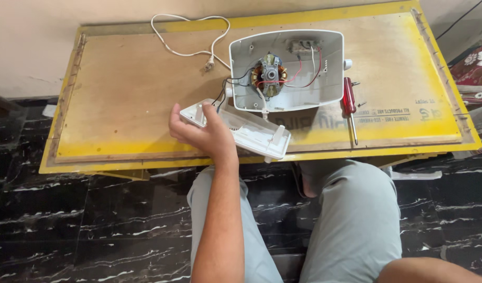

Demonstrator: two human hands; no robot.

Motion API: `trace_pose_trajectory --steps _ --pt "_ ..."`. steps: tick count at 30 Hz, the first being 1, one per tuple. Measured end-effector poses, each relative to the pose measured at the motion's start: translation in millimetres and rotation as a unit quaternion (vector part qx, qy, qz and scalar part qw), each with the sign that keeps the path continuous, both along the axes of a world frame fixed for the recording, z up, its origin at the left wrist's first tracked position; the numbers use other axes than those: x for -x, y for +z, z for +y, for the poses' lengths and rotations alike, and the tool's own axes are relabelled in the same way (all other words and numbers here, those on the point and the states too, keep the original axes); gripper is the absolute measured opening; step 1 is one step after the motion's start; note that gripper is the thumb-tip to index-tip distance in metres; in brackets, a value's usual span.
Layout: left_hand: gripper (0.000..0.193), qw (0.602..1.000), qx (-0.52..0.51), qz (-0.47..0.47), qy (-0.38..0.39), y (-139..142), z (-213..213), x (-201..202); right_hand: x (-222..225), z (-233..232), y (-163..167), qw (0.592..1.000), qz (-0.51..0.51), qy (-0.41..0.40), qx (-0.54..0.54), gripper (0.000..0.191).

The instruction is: The person uses a red screwdriver to unscrew the base of a small white electric appliance, separates the base cover from the housing to expose the motor and wiring, then works on the internal components and wires, manipulating the wiring and repositioning the cover.

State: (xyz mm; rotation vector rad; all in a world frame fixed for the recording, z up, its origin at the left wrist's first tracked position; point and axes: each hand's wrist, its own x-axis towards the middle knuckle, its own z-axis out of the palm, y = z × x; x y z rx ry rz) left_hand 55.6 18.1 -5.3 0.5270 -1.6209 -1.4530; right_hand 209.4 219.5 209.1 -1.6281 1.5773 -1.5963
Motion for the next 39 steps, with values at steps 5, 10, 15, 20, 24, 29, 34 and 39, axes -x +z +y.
trace_pose_trajectory --steps 5,10,15,20,24,29,34,39 --pt "0.050 0.992 -0.064 0.107 -0.008 -7 -2 4 28 -14 -21 1.000 -0.010 0.019 0.008 0.030" --pt "0.039 0.991 -0.116 0.068 0.003 -17 -16 9 6 -6 -15 0.999 -0.043 0.009 0.013 0.033" --pt "0.039 0.992 -0.111 0.054 -0.018 -16 -24 6 43 -1 -65 0.928 -0.234 -0.284 -0.055 0.036" --pt "0.041 0.997 -0.082 0.003 -0.003 -8 -23 2 121 11 -155 0.699 -0.438 -0.561 -0.072 0.043" --pt "0.038 0.997 -0.075 0.010 -0.010 -9 -25 -5 144 24 -202 0.629 -0.487 -0.586 -0.154 0.058" --pt "0.051 0.997 -0.058 -0.038 0.024 -12 -23 -10 160 34 -225 0.614 -0.517 -0.584 -0.125 0.060" --pt "0.064 0.968 -0.250 -0.001 0.016 -18 -17 -2 172 24 -239 0.638 -0.532 -0.553 -0.069 0.049" --pt "0.060 0.926 -0.349 0.007 -0.141 -31 -8 -5 176 14 -246 0.645 -0.535 -0.543 -0.054 0.041"
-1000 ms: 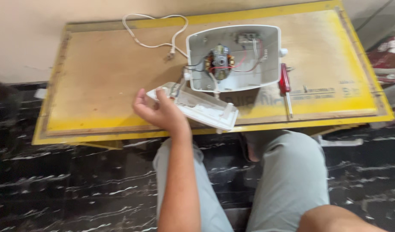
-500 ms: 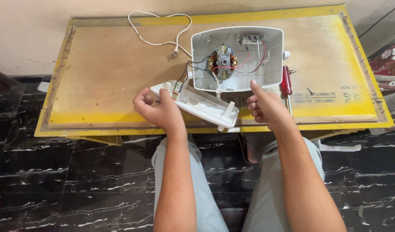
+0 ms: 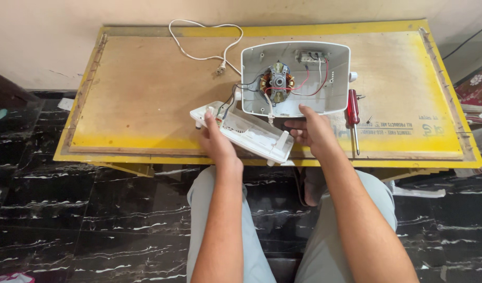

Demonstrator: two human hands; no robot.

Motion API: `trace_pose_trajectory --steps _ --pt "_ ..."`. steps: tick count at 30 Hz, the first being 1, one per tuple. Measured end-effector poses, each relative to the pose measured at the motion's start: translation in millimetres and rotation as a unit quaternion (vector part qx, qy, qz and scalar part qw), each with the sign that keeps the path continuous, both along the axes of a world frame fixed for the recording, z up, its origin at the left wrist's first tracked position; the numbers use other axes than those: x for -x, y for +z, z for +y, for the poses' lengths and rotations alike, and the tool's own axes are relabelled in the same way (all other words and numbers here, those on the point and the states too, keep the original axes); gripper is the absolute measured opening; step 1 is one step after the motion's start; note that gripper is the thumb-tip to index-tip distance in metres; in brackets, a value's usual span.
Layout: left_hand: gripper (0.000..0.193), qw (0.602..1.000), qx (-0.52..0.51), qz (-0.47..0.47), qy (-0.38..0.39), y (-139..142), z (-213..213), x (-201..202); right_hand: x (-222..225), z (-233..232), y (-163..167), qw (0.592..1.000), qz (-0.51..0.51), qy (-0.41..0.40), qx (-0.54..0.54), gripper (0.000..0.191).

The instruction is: The person uses a red screwdriver to unscrew the base of a small white electric appliance, separates the base cover from the housing to expose the motor and wiring, then works on the internal components and wires, manipulating the wiring and repositioning the cover.

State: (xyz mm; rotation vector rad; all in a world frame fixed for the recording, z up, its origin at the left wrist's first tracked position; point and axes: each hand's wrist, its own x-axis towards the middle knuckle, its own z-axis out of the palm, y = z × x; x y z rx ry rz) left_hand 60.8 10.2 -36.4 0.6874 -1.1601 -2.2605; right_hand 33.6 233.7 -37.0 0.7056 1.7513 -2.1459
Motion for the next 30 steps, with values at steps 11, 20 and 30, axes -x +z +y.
trace_pose_trajectory --steps 11,20,30 --pt "0.076 0.978 0.188 -0.016 -0.094 4 20 -8 0 -2 2 1.000 0.021 0.007 0.003 0.042" --pt "0.073 0.983 0.126 -0.027 -0.131 16 3 -7 -3 -10 3 1.000 0.029 0.004 0.006 0.045" --pt "0.049 0.958 0.275 -0.049 -0.061 47 -15 -19 0 -15 -5 0.999 0.027 -0.006 0.031 0.050"
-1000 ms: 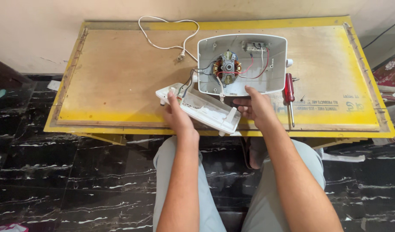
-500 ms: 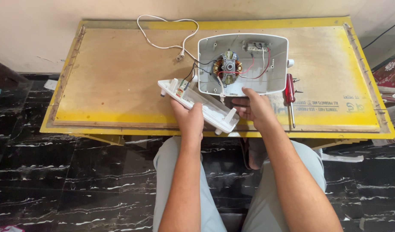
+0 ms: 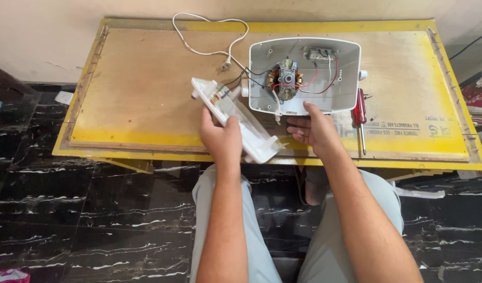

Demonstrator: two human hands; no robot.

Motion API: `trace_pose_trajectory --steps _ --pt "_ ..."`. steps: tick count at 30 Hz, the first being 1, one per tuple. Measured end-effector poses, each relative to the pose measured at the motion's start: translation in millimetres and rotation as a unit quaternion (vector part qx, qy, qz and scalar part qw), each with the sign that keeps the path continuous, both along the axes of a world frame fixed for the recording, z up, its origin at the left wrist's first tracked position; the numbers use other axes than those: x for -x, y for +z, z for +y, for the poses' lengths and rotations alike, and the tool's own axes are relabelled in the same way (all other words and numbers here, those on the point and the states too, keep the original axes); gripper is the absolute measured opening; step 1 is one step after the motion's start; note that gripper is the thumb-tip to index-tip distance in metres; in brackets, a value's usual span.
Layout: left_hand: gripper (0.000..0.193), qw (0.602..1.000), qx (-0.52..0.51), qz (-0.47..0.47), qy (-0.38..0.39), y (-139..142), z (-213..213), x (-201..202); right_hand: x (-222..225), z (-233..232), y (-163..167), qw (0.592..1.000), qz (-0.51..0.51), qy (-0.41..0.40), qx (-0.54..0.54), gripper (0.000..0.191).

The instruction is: The person uses a red screwdriver to unscrew the base of a small white electric appliance, separates the base cover from the housing to expose the motor and wiring, then works on the internal components and wires, manipulating the wiring and repositioning the cover.

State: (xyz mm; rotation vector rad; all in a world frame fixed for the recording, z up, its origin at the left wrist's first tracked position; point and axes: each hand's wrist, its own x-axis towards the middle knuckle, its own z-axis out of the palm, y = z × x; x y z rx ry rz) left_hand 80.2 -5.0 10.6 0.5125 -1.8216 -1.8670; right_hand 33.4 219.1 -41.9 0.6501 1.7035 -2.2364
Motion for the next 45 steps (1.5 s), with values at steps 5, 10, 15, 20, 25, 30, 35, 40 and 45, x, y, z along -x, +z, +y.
trace_pose_trajectory --steps 5,10,15,20,25,30,35,40,45 --pt "0.054 0.997 0.068 0.041 0.015 6 -19 -1 1 0 -2 1.000 -0.004 0.000 0.002 0.048" --pt "0.056 0.994 0.091 0.051 0.020 5 -28 4 3 -3 -3 1.000 -0.005 0.003 0.009 0.052" --pt "0.058 0.991 0.126 0.053 0.001 9 -36 2 6 0 -8 0.999 0.012 -0.008 0.030 0.046" --pt "0.059 0.989 0.135 0.066 -0.012 18 -37 3 7 6 -9 0.998 -0.009 -0.018 0.060 0.035" --pt "0.057 0.986 0.151 0.070 -0.015 20 -42 7 -9 6 -4 0.999 -0.003 -0.047 0.017 0.025" --pt "0.055 0.989 0.103 0.101 -0.040 10 -49 16 -32 -3 -11 0.996 -0.026 -0.086 0.013 0.023" --pt "0.053 0.989 0.036 0.122 -0.073 1 -50 27 -48 0 -13 0.994 -0.059 -0.081 0.047 0.025" --pt "0.051 0.989 0.002 0.119 -0.087 -4 -50 37 -53 3 1 0.995 -0.064 -0.030 0.064 0.023" --pt "0.050 0.987 -0.008 0.116 -0.112 -8 -62 41 -57 7 34 0.980 -0.139 0.099 -0.103 0.052"
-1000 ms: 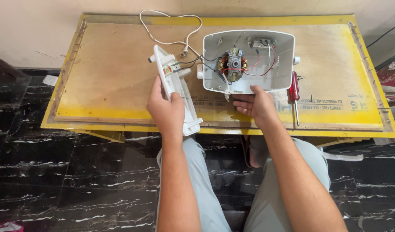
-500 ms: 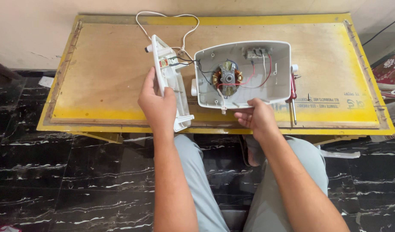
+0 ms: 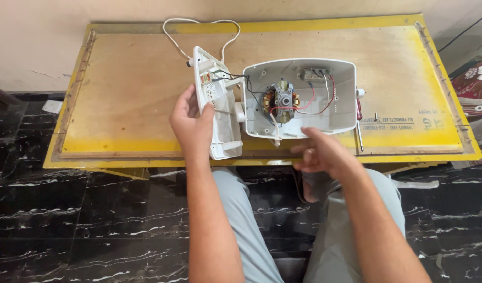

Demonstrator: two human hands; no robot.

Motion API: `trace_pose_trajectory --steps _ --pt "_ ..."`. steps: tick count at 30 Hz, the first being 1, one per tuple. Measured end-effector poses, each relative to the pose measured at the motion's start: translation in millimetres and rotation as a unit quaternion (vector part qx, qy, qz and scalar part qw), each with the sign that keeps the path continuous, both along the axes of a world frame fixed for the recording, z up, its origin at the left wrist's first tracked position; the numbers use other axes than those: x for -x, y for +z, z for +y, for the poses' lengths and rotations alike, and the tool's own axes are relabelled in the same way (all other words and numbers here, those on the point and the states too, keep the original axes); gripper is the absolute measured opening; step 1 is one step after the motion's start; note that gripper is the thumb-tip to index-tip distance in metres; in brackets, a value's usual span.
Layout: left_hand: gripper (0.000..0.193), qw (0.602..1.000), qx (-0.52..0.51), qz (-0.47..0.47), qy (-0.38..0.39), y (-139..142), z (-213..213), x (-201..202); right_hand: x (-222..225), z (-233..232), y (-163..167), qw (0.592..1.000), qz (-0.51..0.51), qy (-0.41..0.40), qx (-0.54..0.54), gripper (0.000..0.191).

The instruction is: The person uses a red screwdriver to unscrew the base of a small white electric appliance, separates the base cover from the housing to expose the motor and wiring, then works on the internal components and wires, manipulating the wiring and repositioning the cover.

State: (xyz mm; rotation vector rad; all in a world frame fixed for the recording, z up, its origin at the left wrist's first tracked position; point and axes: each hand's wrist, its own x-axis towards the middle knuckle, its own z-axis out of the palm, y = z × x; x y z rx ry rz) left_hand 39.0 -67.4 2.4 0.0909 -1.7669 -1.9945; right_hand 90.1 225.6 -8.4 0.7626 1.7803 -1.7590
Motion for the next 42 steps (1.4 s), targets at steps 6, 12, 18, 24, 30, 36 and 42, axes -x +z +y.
trace_pose_trajectory --steps 6,12,18,24,30,36,42 --pt "0.060 0.998 0.041 0.019 -0.043 -8 -7 -1 -8 13 47 0.969 -0.016 0.139 -0.203 0.075" --pt "0.071 0.996 0.011 -0.004 -0.083 -22 -2 1 -9 29 65 0.955 0.021 0.149 -0.255 0.069" --pt "0.066 0.996 0.006 -0.027 -0.082 -35 -5 7 -4 79 56 0.973 0.145 -0.016 -0.177 0.055" --pt "0.058 0.998 0.045 -0.013 -0.046 -40 -3 11 17 129 9 0.916 0.291 -0.203 -0.189 0.033" --pt "0.054 0.996 0.068 -0.048 -0.021 -25 7 4 31 145 -23 0.835 0.294 -0.153 -0.439 0.029" --pt "0.053 0.989 0.120 -0.077 0.039 -4 18 -7 28 144 -33 0.865 0.200 -0.093 -0.451 0.028" --pt "0.051 0.973 0.195 -0.070 0.102 7 23 -16 40 152 -55 0.881 0.186 -0.059 -0.431 0.024"
